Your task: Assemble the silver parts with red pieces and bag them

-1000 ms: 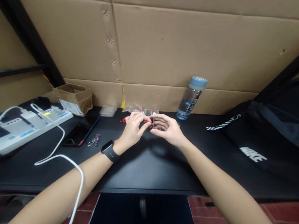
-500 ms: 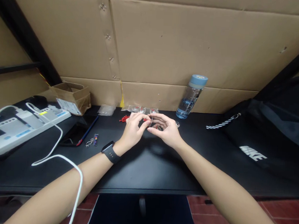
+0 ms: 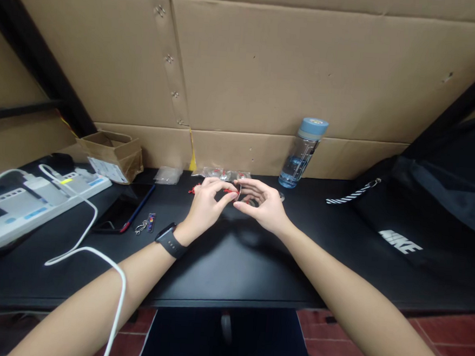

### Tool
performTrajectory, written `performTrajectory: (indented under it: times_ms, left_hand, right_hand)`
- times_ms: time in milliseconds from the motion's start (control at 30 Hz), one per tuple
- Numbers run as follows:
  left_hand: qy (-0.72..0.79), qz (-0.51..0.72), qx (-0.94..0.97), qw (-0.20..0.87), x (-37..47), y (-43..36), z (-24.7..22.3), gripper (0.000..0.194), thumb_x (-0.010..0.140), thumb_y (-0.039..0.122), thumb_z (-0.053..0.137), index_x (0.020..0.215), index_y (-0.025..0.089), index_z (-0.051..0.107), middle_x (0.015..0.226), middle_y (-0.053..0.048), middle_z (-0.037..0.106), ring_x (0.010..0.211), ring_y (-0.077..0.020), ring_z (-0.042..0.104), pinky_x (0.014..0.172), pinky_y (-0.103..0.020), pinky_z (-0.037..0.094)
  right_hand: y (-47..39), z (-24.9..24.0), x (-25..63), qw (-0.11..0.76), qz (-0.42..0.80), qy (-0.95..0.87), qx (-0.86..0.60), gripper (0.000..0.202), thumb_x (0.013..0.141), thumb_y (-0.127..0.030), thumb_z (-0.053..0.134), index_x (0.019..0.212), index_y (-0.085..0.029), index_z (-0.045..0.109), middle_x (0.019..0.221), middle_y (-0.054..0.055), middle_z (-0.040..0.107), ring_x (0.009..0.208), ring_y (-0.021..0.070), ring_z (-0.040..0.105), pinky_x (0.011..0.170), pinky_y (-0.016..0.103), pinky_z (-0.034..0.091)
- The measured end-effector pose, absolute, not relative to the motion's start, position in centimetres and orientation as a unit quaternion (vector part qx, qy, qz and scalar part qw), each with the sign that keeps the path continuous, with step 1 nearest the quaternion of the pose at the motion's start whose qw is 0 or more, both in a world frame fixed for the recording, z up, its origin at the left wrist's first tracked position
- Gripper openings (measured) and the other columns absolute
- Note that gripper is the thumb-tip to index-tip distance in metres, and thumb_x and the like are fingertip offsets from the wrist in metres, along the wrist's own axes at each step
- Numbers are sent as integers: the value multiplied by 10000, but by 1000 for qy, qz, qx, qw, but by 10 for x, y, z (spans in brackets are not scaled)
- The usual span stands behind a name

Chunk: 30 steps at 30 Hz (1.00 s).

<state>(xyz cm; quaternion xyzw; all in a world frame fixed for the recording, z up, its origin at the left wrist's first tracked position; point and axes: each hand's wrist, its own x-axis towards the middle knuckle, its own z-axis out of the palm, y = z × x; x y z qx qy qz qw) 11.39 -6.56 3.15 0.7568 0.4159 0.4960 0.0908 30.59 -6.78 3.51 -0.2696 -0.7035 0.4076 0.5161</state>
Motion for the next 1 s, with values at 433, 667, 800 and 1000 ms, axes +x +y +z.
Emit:
performTrajectory:
  times_ms: [433,667,800,1000]
  left_hand:
    - [373,506,774,82,113,-66,33,66,912,270,692,903,234,747,928,-29,758,1000,-237,623,918,-394,483]
    - [391,495,773,58,114,-65,29,74,908,261,695,943,246,759,939,-32,748,999,-234,631,909,-386,495]
    - [410,504,758,54,116,-67,28,78,900,252,695,959,245,746,976,-41,732,990,-232,643,904,-383,498]
    - [413,504,756,63,115,-67,28,62,893,260,708,936,251,751,963,-34,723,984,-222,646,898,-363,498]
  right_hand:
    - [-68,36,310,505,350,-734,-287,528,777,-314,826,1274,-229,672,1244,95,725,1108,265,712,858,364,587]
    - [-62,32,311,499,337,-741,-298,540,779,-294,817,1293,-237,664,1250,98,724,1117,269,713,856,360,589]
    - [-63,32,311,496,342,-742,-294,551,778,-291,821,1302,-237,659,1239,95,729,1112,263,716,895,373,587]
    - [-63,32,312,495,344,-741,-294,555,770,-297,826,1295,-225,661,1242,101,727,1110,262,716,876,364,594]
